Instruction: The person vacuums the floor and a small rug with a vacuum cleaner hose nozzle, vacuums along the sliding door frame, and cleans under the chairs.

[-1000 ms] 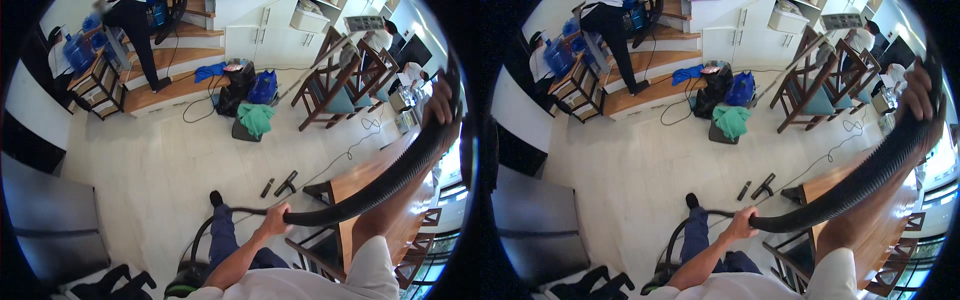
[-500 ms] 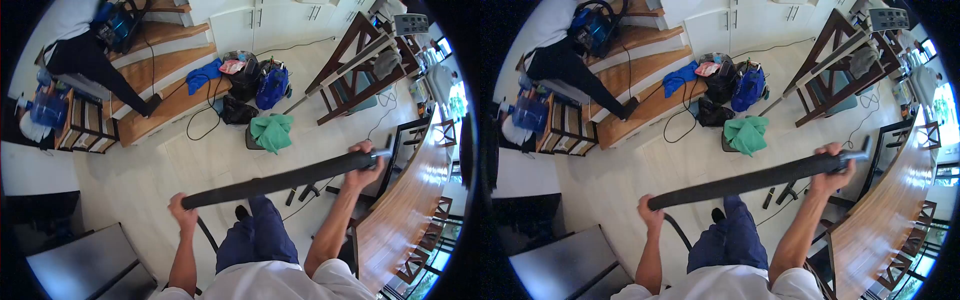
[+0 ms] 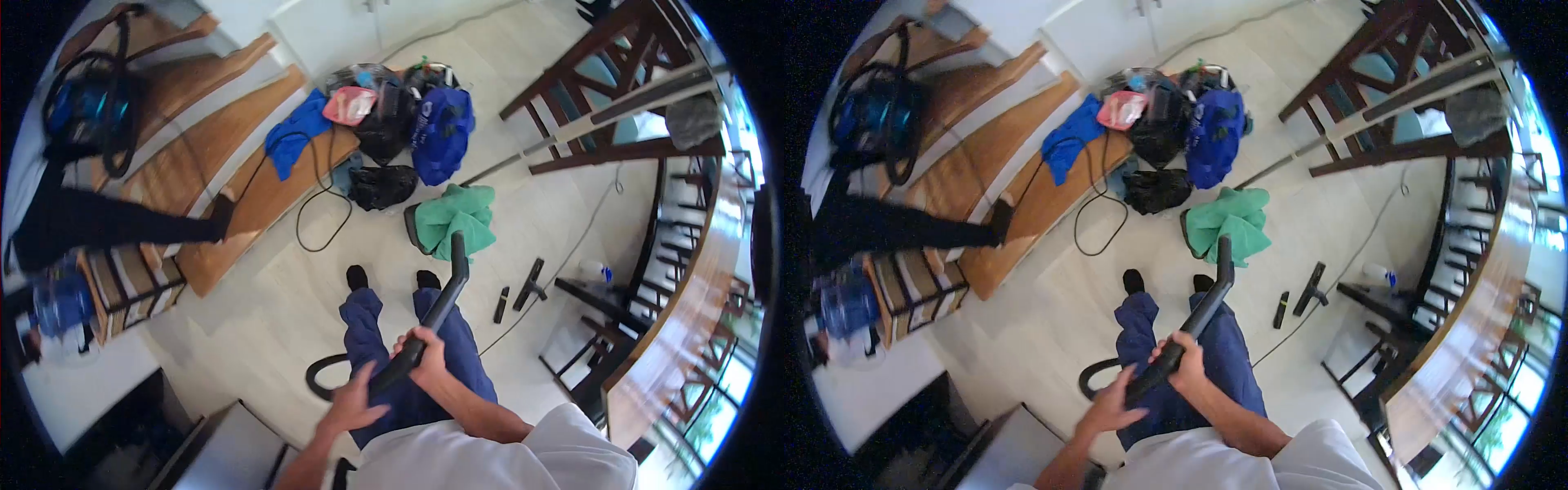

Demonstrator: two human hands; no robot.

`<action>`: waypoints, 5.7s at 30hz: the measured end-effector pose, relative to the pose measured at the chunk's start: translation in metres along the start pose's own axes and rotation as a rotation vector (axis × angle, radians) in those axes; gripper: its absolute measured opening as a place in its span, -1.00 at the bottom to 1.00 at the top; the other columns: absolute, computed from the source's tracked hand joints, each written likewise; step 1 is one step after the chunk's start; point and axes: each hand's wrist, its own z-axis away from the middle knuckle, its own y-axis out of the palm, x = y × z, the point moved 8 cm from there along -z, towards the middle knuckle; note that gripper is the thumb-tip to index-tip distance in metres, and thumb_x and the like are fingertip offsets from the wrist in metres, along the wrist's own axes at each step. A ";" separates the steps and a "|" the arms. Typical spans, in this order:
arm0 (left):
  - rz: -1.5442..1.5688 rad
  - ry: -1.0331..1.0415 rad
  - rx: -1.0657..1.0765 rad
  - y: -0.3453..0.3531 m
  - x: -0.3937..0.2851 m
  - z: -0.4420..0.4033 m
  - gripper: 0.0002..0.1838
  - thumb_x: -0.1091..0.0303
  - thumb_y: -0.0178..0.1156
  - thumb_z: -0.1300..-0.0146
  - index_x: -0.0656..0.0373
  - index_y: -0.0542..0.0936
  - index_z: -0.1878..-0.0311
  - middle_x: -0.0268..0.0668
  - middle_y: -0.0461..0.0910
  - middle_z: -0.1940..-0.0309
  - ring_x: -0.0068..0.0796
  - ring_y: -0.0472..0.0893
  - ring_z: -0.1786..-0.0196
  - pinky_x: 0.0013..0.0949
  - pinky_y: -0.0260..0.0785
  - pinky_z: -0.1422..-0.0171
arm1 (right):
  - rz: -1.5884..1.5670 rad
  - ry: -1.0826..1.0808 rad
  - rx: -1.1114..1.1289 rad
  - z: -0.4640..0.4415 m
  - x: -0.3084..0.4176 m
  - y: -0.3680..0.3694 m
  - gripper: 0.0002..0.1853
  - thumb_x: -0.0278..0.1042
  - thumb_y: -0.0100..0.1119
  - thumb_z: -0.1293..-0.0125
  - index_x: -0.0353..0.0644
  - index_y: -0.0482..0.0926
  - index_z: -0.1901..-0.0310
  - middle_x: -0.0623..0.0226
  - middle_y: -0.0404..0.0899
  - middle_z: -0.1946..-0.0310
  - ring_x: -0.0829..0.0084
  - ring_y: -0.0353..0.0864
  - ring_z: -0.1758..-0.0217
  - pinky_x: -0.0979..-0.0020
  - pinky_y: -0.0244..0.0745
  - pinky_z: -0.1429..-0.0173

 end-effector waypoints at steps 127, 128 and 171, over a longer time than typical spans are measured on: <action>-0.484 -0.010 -0.094 0.313 -0.073 -0.440 -0.32 0.29 0.45 -0.14 0.36 0.41 -0.27 -0.10 0.65 0.22 -0.31 0.66 0.27 -0.27 0.55 0.08 | 1.547 -1.313 -0.482 -0.419 0.545 -0.354 -0.66 -0.59 0.26 -0.03 -0.19 0.43 0.13 0.05 0.60 0.29 -0.03 0.56 0.11 0.07 0.48 -0.01; -0.478 -0.019 -0.089 0.310 -0.065 -0.441 -0.32 0.29 0.45 -0.14 0.36 0.41 -0.27 -0.10 0.65 0.22 -0.31 0.66 0.27 -0.27 0.55 0.08 | 1.510 -1.402 -0.369 -0.436 0.547 -0.313 -0.71 -0.56 0.25 -0.08 -0.19 0.43 0.15 0.07 0.62 0.27 -0.03 0.58 0.08 0.08 0.49 -0.01; -0.697 0.359 0.376 0.599 -0.105 -0.576 -0.53 0.06 0.26 -0.35 0.26 0.42 -0.06 0.19 0.63 0.26 0.30 0.64 0.20 0.12 0.46 0.20 | -0.188 -1.000 -0.638 -0.253 0.556 -0.527 -0.67 -0.05 -0.14 -0.60 -0.18 0.38 0.11 0.27 0.47 0.55 0.41 0.52 0.68 0.32 0.47 0.67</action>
